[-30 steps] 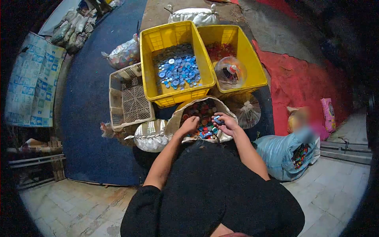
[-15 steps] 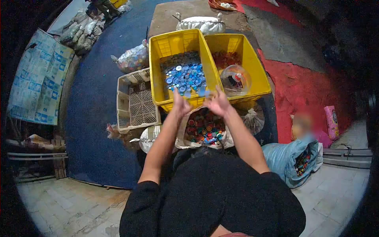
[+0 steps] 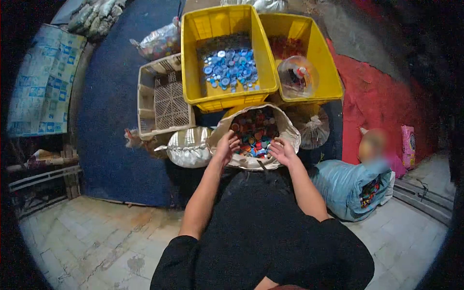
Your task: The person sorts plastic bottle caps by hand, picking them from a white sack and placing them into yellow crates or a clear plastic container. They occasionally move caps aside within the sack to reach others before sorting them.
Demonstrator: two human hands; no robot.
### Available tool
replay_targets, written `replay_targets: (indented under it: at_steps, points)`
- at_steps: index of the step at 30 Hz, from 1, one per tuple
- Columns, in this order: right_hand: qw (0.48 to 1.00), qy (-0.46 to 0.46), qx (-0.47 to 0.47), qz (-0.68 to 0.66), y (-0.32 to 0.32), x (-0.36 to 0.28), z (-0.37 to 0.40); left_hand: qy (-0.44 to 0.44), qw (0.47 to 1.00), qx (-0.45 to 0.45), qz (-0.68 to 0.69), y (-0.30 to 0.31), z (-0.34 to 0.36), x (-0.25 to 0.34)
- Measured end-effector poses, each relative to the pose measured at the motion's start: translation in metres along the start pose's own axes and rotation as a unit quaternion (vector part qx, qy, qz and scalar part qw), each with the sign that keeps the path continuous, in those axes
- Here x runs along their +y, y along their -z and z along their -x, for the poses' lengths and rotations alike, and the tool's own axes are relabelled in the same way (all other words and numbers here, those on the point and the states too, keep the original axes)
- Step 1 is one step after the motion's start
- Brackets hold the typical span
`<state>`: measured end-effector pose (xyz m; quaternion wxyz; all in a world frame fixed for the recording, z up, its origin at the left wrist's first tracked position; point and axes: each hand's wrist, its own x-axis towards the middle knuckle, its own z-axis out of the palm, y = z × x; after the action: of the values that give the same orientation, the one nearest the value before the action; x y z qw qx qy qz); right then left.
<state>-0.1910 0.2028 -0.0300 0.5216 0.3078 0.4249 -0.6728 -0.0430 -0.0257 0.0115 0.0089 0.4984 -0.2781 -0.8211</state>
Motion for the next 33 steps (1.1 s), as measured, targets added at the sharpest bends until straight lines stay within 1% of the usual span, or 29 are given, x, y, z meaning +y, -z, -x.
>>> replay_targets:
  at_steps: [1,2,3,4,5,6,7,8,9,10,11,12,13,14,15,17,18,20,21,22,24,26,27,28,30,31,32,33]
  points:
    - [1.000,-0.017,0.000,0.020,0.015,0.010,-0.008,-0.004,0.998,-0.002,-0.064,0.008,-0.005,-0.018]
    - [0.998,-0.004,0.039,0.053,0.020,0.022,-0.016,-0.008,0.992,-0.006,-0.129,0.015,-0.007,-0.032]
    - [0.995,-0.001,0.055,0.080,0.020,0.028,-0.023,-0.020,0.979,0.003,-0.202,0.022,-0.011,-0.047]
    - [0.992,0.001,0.073,0.105,0.022,0.035,-0.029,-0.095,0.966,-0.003,-0.239,0.026,-0.014,-0.066]
    - [0.992,-0.009,0.078,0.099,0.030,0.043,-0.040,-0.105,0.945,-0.012,-0.309,0.032,-0.014,-0.081]
    - [0.942,0.094,0.090,0.308,0.038,0.049,-0.057,-0.117,0.919,-0.025,-0.377,0.031,-0.013,-0.086]
    - [0.839,0.191,0.096,0.500,0.048,0.054,-0.073,-0.108,0.918,-0.025,-0.381,0.029,-0.016,-0.091]
    - [0.844,0.182,0.101,0.495,0.048,0.057,-0.078,-0.144,0.848,-0.023,-0.510,0.018,-0.003,-0.086]
    - [0.770,0.265,0.121,0.568,0.039,0.053,-0.080,-0.180,0.758,-0.025,-0.626,0.009,0.004,-0.082]
    - [0.680,0.345,0.137,0.632,0.027,0.047,-0.083,-0.174,0.757,-0.028,-0.629,0.002,-0.001,-0.080]
    - [0.670,0.357,0.128,0.639,0.022,0.046,-0.087,-0.182,0.703,-0.052,-0.685,-0.004,-0.009,-0.080]
    - [0.674,0.348,0.129,0.639,0.019,0.044,-0.093,-0.185,0.647,-0.077,-0.736,-0.006,-0.017,-0.085]
    - [0.673,0.322,0.076,0.662,0.017,0.040,-0.098,-0.190,0.599,-0.048,-0.777,0.006,-0.033,-0.106]
    - [0.670,0.293,0.021,0.682,0.018,0.045,-0.098,-0.154,0.583,-0.037,-0.797,0.001,-0.034,-0.106]
    - [0.673,0.285,0.020,0.682,0.020,0.052,-0.094,-0.144,0.578,-0.040,-0.802,-0.002,-0.031,-0.104]
    - [0.578,0.294,-0.001,0.761,0.017,0.055,-0.090,-0.141,0.571,-0.042,-0.808,-0.004,-0.028,-0.104]
    - [0.578,0.296,0.001,0.760,0.017,0.056,-0.087,-0.128,0.566,-0.030,-0.814,-0.003,-0.026,-0.109]
    - [0.499,0.328,0.007,0.802,0.020,0.060,-0.071,-0.118,0.561,-0.020,-0.819,-0.002,-0.022,-0.112]
    - [0.474,0.310,0.009,0.824,0.019,0.062,-0.063,-0.072,0.548,-0.042,-0.832,0.002,-0.019,-0.109]
    - [0.470,0.312,0.008,0.826,0.019,0.064,-0.057,-0.027,0.535,-0.063,-0.842,0.005,-0.018,-0.107]
    - [0.442,0.305,-0.007,0.844,0.025,0.071,-0.053,-0.030,0.542,-0.054,-0.838,0.006,-0.018,-0.101]
    - [0.432,0.312,-0.012,0.846,0.025,0.069,-0.050,-0.002,0.583,-0.055,-0.811,0.004,-0.022,-0.097]
    - [0.429,0.269,-0.038,0.861,0.022,0.064,-0.048,-0.025,0.580,-0.027,-0.814,0.006,-0.028,-0.101]
    - [0.426,0.224,-0.064,0.874,0.018,0.060,-0.047,-0.028,0.583,-0.025,-0.811,0.005,-0.034,-0.102]
    - [0.409,0.228,-0.065,0.881,0.011,0.052,-0.049,-0.038,0.597,0.033,-0.801,-0.010,-0.037,-0.093]
    - [0.448,0.188,-0.039,0.873,0.007,0.046,-0.053,-0.063,0.591,0.066,-0.801,-0.015,-0.041,-0.092]
    - [0.484,0.146,-0.014,0.862,0.007,0.041,-0.059,-0.065,0.594,0.068,-0.799,-0.018,-0.041,-0.091]
    - [0.507,0.187,0.029,0.841,0.008,0.035,-0.066,-0.130,0.602,0.080,-0.784,-0.022,-0.043,-0.088]
